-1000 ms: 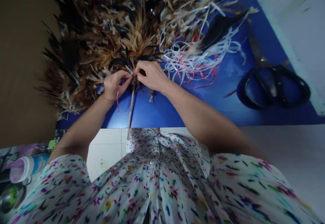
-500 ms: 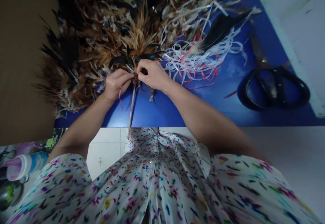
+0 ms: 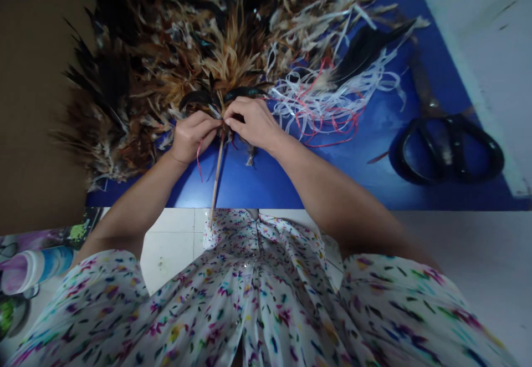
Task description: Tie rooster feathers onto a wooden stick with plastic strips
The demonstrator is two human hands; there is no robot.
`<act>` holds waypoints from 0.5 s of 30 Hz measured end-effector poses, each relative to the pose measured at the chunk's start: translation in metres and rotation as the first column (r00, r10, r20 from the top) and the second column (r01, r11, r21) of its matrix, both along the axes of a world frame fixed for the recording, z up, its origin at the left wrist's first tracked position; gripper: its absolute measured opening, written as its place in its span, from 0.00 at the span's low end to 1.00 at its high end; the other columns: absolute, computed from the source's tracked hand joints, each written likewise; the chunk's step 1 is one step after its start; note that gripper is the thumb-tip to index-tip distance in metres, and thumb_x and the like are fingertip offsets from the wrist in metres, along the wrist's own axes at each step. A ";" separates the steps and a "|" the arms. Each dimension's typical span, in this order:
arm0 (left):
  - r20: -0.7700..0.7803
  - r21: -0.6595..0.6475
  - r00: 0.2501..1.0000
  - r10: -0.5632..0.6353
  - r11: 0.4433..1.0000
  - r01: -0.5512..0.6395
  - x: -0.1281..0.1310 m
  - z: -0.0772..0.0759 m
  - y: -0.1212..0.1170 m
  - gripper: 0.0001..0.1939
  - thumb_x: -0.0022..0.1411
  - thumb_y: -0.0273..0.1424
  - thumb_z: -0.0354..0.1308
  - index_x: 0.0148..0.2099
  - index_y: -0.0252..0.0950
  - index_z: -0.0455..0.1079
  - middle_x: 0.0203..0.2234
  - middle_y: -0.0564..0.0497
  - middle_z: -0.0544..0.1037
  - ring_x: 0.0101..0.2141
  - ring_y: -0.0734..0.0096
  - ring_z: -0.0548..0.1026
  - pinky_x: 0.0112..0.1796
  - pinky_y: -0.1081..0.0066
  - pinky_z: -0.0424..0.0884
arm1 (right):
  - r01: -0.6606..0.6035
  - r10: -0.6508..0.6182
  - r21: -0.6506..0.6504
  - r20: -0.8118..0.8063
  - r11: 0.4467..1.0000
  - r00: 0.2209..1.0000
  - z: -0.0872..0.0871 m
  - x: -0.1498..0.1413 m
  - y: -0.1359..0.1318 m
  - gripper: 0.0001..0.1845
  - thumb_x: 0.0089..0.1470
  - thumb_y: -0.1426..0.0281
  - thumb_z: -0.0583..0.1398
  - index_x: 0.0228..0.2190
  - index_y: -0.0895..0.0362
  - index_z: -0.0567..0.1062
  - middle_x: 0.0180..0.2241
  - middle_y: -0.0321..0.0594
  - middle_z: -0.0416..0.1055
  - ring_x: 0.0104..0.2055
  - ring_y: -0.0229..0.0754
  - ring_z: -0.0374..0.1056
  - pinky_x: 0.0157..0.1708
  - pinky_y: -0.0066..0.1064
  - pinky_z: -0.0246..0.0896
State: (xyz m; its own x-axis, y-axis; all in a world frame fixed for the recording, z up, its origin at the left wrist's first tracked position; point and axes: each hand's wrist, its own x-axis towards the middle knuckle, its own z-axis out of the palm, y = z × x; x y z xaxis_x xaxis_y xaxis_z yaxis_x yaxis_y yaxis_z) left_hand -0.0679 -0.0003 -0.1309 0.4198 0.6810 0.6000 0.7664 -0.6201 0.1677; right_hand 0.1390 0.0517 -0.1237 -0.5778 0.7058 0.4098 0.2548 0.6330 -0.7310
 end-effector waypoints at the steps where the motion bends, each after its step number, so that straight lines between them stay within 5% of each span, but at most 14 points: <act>1: 0.000 0.011 1.000 0.001 1.000 -0.001 0.000 0.000 0.000 0.15 0.72 0.37 0.48 0.43 0.39 0.76 0.30 0.50 0.77 0.31 0.75 0.76 0.33 0.75 0.72 | 0.001 -0.001 0.003 0.003 1.000 1.000 0.000 0.000 0.000 0.07 0.55 0.69 0.58 0.32 0.55 0.77 0.35 0.40 0.74 0.39 0.44 0.68 0.45 0.41 0.61; 9: 0.046 0.014 0.998 0.046 0.999 -0.047 0.000 0.000 0.001 0.12 0.70 0.33 0.52 0.40 0.37 0.76 0.30 0.50 0.77 0.32 0.74 0.76 0.35 0.73 0.70 | 0.013 -0.014 0.012 0.031 1.000 0.999 0.002 0.001 -0.002 0.11 0.61 0.62 0.58 0.32 0.54 0.76 0.36 0.41 0.73 0.40 0.45 0.67 0.45 0.39 0.60; 15: 0.082 -0.052 0.996 0.044 0.998 -0.039 0.004 0.000 -0.001 0.09 0.68 0.29 0.55 0.41 0.37 0.77 0.31 0.50 0.77 0.34 0.71 0.75 0.37 0.71 0.70 | 0.045 -0.047 0.022 0.080 0.999 0.996 0.005 0.004 -0.004 0.07 0.59 0.68 0.58 0.32 0.55 0.75 0.36 0.43 0.73 0.41 0.47 0.67 0.45 0.40 0.60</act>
State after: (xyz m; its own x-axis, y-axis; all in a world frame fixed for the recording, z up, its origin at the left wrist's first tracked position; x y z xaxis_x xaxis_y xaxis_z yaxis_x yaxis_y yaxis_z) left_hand -0.0638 -0.0015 -0.1312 0.3409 0.7272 0.5957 0.7735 -0.5772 0.2619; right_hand 0.1427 0.0480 -0.1187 -0.5762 0.7247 0.3779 0.3413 0.6335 -0.6944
